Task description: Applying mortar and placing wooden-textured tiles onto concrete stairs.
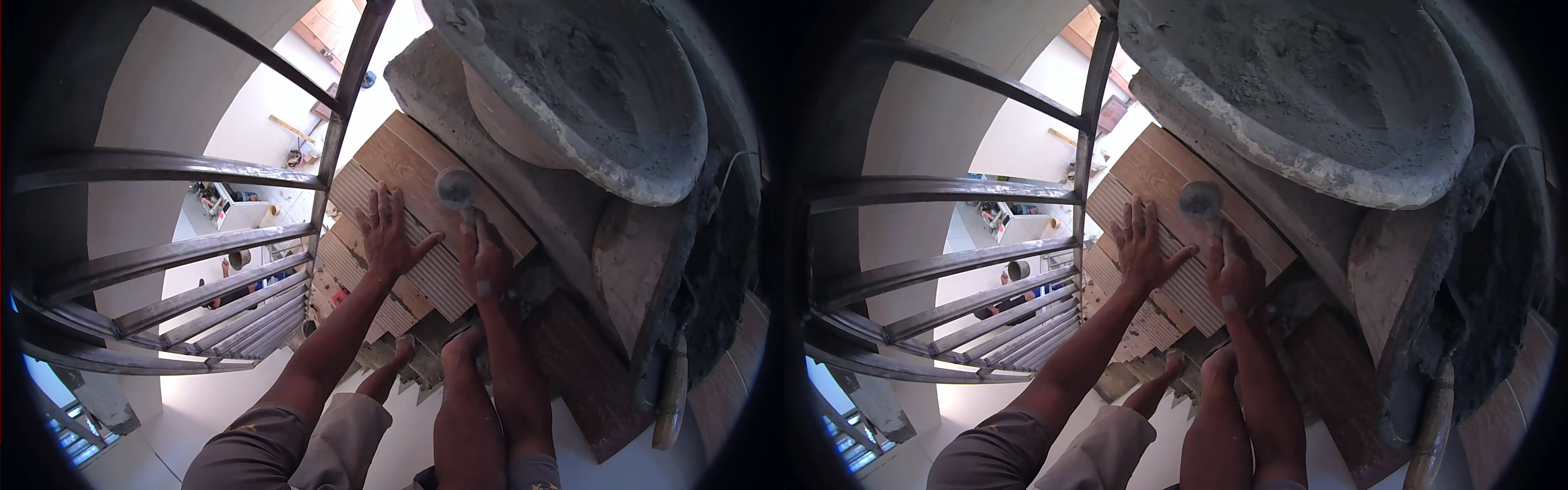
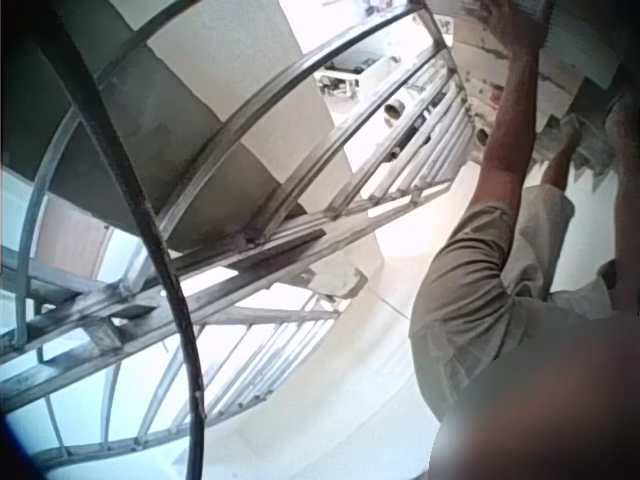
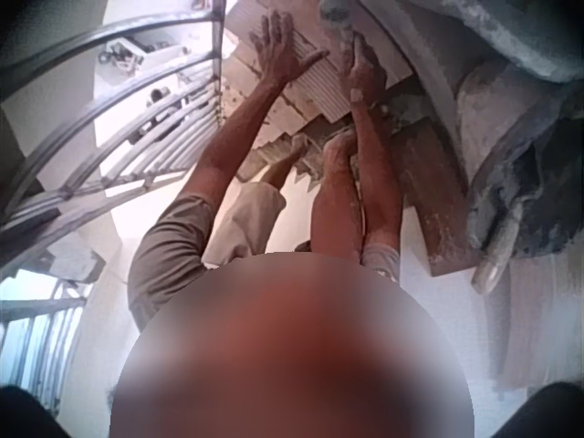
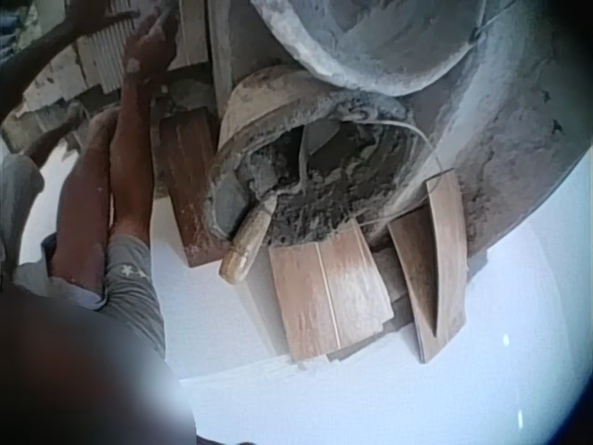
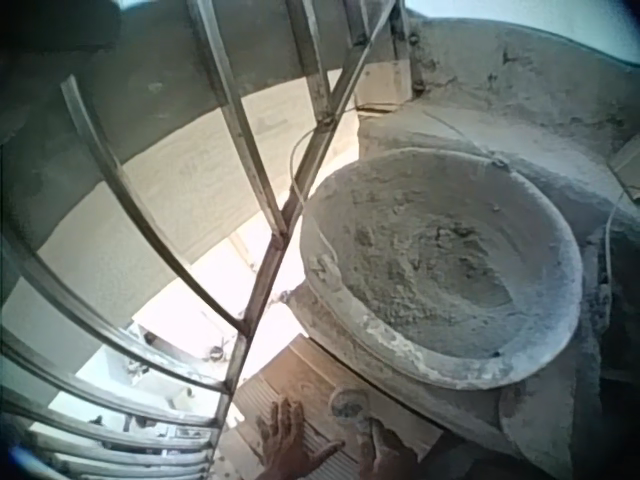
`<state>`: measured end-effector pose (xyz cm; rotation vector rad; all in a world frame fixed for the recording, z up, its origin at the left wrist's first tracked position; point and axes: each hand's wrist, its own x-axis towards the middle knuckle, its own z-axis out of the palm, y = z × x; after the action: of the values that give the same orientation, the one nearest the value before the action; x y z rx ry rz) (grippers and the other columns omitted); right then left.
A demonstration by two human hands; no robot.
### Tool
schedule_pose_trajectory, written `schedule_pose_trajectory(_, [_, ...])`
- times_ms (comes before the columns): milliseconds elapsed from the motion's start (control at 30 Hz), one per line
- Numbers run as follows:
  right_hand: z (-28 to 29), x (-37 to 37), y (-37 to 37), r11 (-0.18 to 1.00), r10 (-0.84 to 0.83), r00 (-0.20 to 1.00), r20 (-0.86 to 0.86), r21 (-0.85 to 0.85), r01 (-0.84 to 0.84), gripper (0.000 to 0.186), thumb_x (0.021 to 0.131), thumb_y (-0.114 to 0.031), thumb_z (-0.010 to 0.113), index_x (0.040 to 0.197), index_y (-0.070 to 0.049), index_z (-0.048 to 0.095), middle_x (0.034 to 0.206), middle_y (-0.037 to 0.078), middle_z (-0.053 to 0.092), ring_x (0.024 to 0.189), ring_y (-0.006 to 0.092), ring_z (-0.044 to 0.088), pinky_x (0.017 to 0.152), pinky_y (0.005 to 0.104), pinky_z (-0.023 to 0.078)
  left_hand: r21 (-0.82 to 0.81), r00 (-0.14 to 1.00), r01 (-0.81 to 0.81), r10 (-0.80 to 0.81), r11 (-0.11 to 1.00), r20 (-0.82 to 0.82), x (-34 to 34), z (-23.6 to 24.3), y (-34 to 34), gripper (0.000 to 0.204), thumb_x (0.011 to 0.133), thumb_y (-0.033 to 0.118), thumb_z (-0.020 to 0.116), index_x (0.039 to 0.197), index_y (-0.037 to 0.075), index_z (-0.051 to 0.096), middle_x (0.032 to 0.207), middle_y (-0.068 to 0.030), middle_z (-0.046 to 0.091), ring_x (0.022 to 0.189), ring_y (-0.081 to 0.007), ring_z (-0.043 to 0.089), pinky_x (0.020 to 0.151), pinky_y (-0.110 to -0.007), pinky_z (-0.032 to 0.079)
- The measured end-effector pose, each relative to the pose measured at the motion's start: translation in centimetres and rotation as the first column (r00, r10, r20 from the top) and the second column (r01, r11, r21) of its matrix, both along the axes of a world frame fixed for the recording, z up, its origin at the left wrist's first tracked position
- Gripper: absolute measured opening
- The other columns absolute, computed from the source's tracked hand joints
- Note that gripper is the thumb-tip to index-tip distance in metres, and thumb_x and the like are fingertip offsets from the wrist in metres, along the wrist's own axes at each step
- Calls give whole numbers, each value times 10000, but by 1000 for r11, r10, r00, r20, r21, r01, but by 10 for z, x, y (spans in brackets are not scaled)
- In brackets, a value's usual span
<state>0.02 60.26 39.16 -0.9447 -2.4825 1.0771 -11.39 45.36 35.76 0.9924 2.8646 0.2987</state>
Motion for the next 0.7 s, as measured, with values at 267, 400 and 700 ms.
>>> schedule_pose_trajectory(267, [-11, -35, -4, 988, 145, 927, 346, -109, -114, 510, 996, -417, 442, 1346, -61, 546, 1136, 213, 655, 999, 420, 641, 857, 497, 518, -23, 999, -4, 3, 1000, -52, 0, -12, 0, 1177, 717, 800, 604, 1506, -6, 268, 1588, -257, 179, 1485, -420, 132, 1151, -643, 70])
schedule_pose_trajectory(400, [-7, -31, -1, 984, 132, 944, 303, -158, -87, 505, 996, -415, 444, 1335, -60, 563, 1129, 226, 658, 1008, 426, 638, 860, 498, 512, -5, 999, -10, 10, 1000, -32, 0, -7, 0, 1171, 717, 794, 610, 1502, -9, 276, 1589, -255, 178, 1484, -421, 136, 1153, -639, 71])
schedule_pose_trajectory(700, [-5, 10, 0, 989, -23, 962, 272, -133, 62, 463, 997, -383, 464, 1295, -57, 600, 1124, 232, 663, 1041, 415, 633, 879, 469, 508, -1, 1000, -6, 6, 1000, 14, 1, -1, 1, 1184, 729, 777, 626, 1512, -21, 237, 1591, -267, 152, 1488, -423, 109, 1165, -619, 43])
